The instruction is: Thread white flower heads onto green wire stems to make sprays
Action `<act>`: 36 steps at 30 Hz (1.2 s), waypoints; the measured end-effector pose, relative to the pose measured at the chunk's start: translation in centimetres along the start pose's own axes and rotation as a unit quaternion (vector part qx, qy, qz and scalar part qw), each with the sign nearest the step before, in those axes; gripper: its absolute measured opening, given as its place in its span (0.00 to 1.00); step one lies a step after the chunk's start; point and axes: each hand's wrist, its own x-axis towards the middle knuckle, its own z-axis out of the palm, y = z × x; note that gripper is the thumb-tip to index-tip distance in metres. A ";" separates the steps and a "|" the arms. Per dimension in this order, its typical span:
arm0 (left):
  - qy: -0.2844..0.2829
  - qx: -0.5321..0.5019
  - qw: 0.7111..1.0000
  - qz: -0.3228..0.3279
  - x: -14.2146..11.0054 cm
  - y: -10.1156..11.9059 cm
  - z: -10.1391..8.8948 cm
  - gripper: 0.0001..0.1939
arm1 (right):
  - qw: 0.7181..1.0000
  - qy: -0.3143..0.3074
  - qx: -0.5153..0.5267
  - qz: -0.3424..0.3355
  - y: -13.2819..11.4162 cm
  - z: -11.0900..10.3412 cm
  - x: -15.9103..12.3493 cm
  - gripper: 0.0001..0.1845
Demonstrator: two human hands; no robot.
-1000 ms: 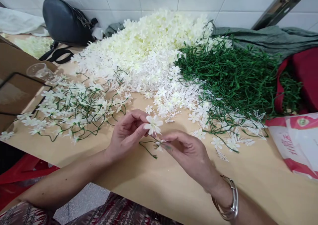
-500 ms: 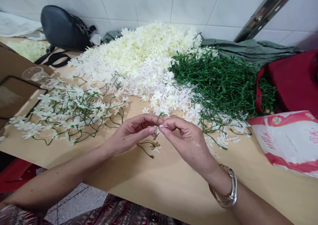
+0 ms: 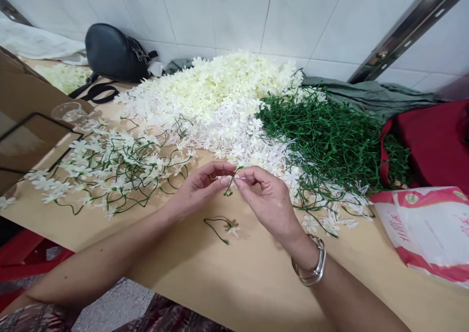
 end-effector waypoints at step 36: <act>-0.041 -0.306 0.930 -0.201 -0.4 -0.4 -0.3 0.27 | 0.744 -0.049 -0.413 -0.523 -1.9 -0.8 -0.9 0.14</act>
